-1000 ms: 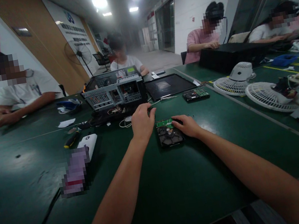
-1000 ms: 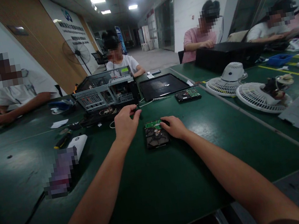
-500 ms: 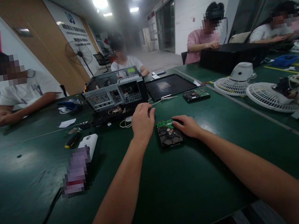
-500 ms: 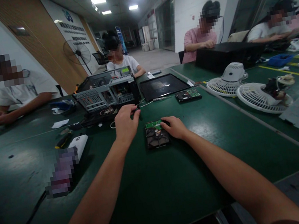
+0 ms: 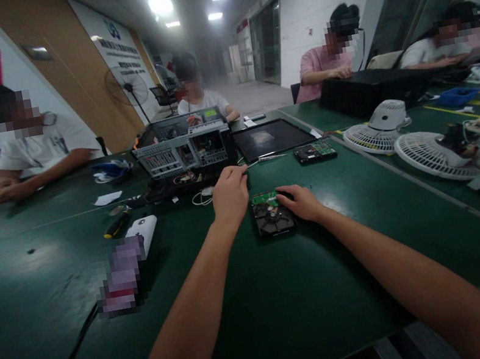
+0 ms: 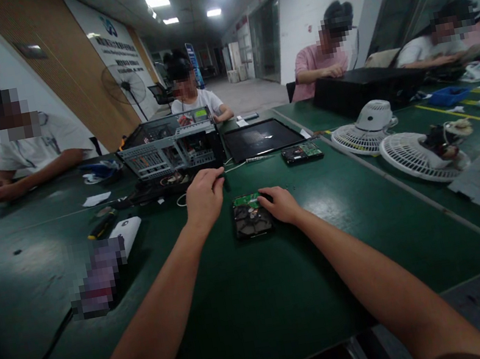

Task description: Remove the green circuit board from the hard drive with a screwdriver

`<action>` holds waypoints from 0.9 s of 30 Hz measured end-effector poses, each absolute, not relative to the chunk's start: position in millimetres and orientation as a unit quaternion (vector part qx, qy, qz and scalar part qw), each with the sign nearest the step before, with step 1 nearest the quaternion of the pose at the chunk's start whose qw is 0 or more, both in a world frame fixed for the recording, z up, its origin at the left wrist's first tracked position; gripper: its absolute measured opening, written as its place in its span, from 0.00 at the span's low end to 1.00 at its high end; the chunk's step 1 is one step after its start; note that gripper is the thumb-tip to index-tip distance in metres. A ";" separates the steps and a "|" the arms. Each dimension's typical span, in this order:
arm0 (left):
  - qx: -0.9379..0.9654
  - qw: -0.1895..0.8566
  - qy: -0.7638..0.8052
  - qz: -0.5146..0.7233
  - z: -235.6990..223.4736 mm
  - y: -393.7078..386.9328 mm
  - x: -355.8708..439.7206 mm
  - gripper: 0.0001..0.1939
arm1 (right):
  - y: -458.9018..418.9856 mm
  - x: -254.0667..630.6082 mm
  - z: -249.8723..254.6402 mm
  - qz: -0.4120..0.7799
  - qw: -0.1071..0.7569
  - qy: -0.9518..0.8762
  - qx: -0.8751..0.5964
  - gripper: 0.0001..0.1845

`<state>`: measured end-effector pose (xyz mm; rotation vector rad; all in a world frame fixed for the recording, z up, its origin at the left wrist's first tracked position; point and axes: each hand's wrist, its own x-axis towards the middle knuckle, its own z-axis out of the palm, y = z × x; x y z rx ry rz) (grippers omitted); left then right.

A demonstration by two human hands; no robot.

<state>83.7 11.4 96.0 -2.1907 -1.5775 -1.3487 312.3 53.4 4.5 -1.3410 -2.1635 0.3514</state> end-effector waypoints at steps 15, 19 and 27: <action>-0.708 0.067 -0.513 -0.480 98.8 9.4 84.1 0.05 | 55.4 313.7 2.0 0.124 0.280 -0.817 -0.489 0.23; -0.715 0.067 -0.508 -0.475 97.8 11.2 81.2 0.09 | 55.2 313.1 1.7 0.128 0.284 -0.814 -0.490 0.23; -0.734 0.058 -0.481 -0.475 91.3 16.6 82.2 0.12 | 54.5 312.9 2.5 0.129 0.283 -0.812 -0.494 0.23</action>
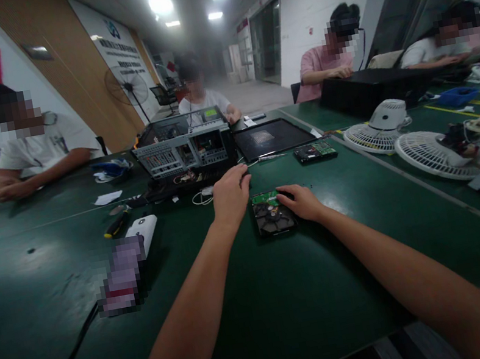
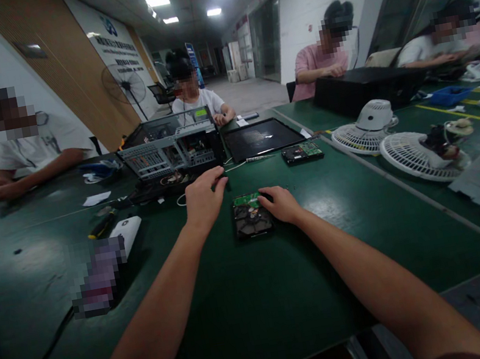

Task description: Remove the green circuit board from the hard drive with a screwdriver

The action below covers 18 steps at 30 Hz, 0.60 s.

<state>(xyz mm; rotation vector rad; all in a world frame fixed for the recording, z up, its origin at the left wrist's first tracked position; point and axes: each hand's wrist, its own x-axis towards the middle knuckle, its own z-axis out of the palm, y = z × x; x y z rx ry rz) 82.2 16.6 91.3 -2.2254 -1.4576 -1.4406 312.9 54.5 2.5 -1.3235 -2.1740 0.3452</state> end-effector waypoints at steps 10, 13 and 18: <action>-0.703 0.019 -0.509 -0.496 89.1 16.5 83.3 0.08 | 53.5 312.6 5.7 0.133 0.274 -0.813 -0.497 0.22; -0.695 0.017 -0.514 -0.502 90.0 15.8 83.8 0.08 | 53.5 312.8 5.5 0.133 0.273 -0.812 -0.498 0.22; -0.699 0.025 -0.514 -0.496 90.2 15.0 84.1 0.08 | 55.1 313.3 2.6 0.131 0.279 -0.813 -0.494 0.23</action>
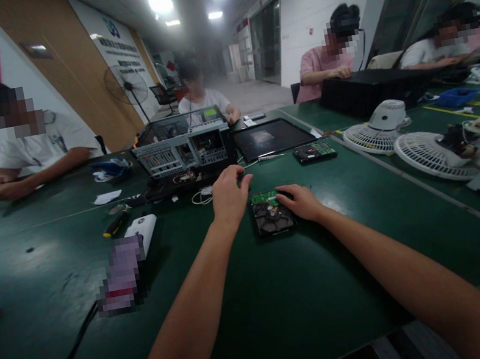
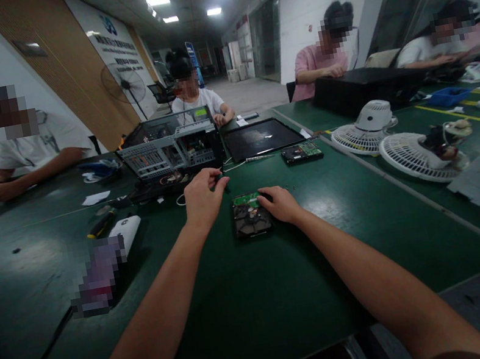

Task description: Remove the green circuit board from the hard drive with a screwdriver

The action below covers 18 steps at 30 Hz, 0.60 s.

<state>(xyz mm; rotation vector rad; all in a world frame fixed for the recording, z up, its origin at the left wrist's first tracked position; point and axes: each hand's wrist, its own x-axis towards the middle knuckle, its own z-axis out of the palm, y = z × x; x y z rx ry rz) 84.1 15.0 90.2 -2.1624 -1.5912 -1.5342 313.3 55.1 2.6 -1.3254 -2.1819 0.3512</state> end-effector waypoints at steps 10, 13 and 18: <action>-0.716 0.051 -0.500 -0.485 89.4 15.6 83.7 0.09 | 56.5 313.0 0.6 0.130 0.280 -0.812 -0.495 0.22; -0.721 0.062 -0.505 -0.471 91.9 13.3 83.6 0.09 | 55.8 312.9 1.3 0.130 0.283 -0.811 -0.496 0.23; -0.700 0.092 -0.529 -0.470 93.5 11.5 82.7 0.09 | 54.2 312.9 3.6 0.130 0.276 -0.813 -0.495 0.23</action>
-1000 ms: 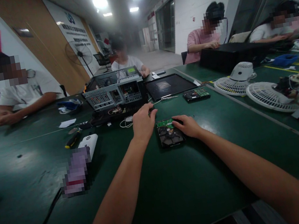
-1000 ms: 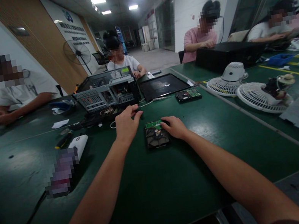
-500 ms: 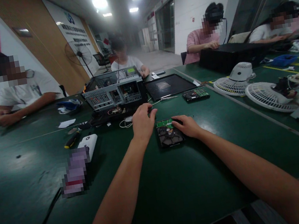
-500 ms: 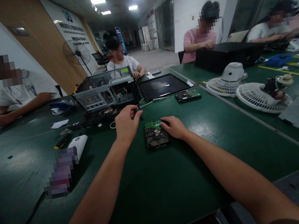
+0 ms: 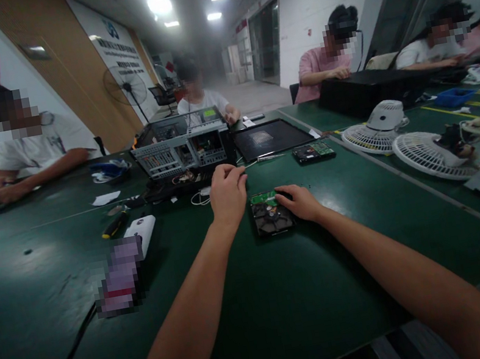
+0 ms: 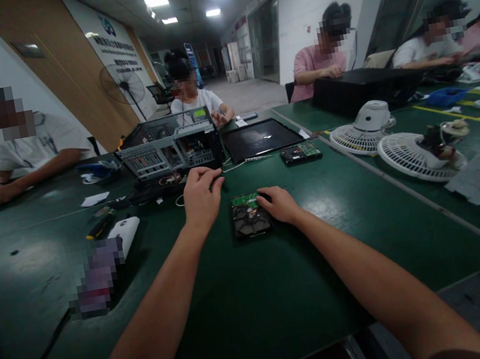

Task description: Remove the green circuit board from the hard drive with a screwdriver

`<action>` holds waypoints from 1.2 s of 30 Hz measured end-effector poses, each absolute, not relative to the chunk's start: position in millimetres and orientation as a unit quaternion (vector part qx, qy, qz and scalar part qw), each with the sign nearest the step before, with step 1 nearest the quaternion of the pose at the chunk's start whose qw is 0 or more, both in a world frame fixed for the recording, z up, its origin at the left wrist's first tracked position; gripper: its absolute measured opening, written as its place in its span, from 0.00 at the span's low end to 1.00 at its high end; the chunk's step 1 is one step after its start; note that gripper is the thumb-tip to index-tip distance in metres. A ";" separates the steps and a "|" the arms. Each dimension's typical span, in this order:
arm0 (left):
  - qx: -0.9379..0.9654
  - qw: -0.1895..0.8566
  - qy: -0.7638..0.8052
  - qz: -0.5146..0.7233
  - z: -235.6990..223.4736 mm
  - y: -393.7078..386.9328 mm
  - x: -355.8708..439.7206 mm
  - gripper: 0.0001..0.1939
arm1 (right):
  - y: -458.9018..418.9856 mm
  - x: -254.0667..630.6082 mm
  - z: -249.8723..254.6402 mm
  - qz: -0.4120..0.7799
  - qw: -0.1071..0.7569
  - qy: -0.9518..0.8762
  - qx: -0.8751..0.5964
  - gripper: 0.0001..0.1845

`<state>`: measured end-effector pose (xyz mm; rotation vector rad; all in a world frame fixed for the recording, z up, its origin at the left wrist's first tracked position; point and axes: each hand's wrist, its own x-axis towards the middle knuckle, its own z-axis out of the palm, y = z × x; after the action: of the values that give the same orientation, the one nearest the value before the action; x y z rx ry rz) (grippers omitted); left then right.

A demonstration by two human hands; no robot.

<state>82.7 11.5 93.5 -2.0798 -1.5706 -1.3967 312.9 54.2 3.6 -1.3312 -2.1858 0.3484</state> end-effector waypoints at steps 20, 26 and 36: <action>-0.724 0.046 -0.512 -0.460 95.4 10.7 85.8 0.05 | 53.2 311.7 4.8 0.137 0.280 -0.810 -0.496 0.22; -0.715 0.042 -0.525 -0.460 94.9 10.1 86.5 0.07 | 52.3 311.6 6.2 0.133 0.273 -0.811 -0.500 0.22; -0.721 0.052 -0.511 -0.466 96.3 10.0 86.2 0.08 | 52.1 311.6 6.6 0.136 0.275 -0.809 -0.501 0.22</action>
<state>86.2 10.0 96.3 -2.1914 -1.5530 -1.4175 311.6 52.1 6.6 -1.3457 -2.1748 0.3660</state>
